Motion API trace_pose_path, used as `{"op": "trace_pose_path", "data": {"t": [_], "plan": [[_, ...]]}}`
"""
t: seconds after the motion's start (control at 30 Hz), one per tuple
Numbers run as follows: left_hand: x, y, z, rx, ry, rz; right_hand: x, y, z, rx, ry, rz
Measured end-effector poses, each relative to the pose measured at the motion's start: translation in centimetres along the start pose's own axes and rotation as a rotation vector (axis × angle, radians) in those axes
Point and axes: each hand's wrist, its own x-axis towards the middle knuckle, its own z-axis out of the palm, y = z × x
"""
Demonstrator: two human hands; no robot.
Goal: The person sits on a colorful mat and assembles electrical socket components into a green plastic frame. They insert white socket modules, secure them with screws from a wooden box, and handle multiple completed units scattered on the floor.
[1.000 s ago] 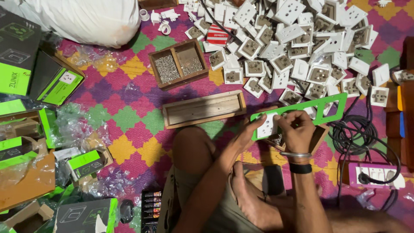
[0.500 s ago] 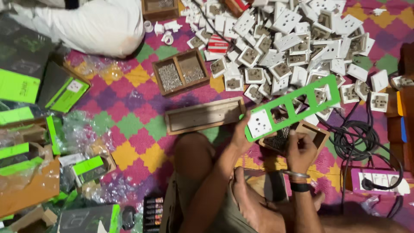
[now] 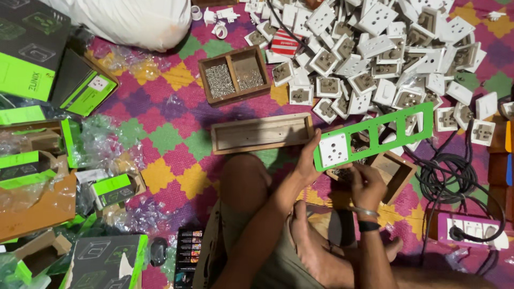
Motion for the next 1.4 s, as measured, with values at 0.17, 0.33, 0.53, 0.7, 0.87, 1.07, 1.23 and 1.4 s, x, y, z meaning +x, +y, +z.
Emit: {"op": "trace_pose_path", "data": {"t": [0.17,0.33,0.53,0.7,0.87,1.07,1.23,1.4], "plan": [[0.9,-0.7,-0.6,0.069,-0.009,0.045,1.2,-5.2,-3.5,0.461,-0.075,0.266],[0.4,-1.6,-1.2,-0.014,-0.07,-0.04,3.9,-9.3,-3.5,0.822,-0.354,0.429],[-0.5,-1.2,-0.6,0.144,-0.036,0.032,5.1,-11.7,-2.1,0.638,-0.41,0.283],[-0.6,-0.3,1.4,0.31,0.009,0.052,5.3,-10.7,-1.1,0.279,-0.254,0.151],[-0.7,0.0,2.3,0.266,0.015,0.017,5.1,-7.6,0.9,0.454,-0.151,0.197],[-0.7,0.7,2.4,-0.163,0.003,0.026,1.5,-4.1,-0.3,0.709,0.188,0.594],[-0.6,-0.7,2.7,-0.052,-0.01,-0.054,2.3,-1.9,-2.5,1.038,0.143,0.425],[-0.4,-0.7,2.4,1.117,0.211,0.418,3.8,-2.0,-5.9,0.952,0.185,0.352]]}}
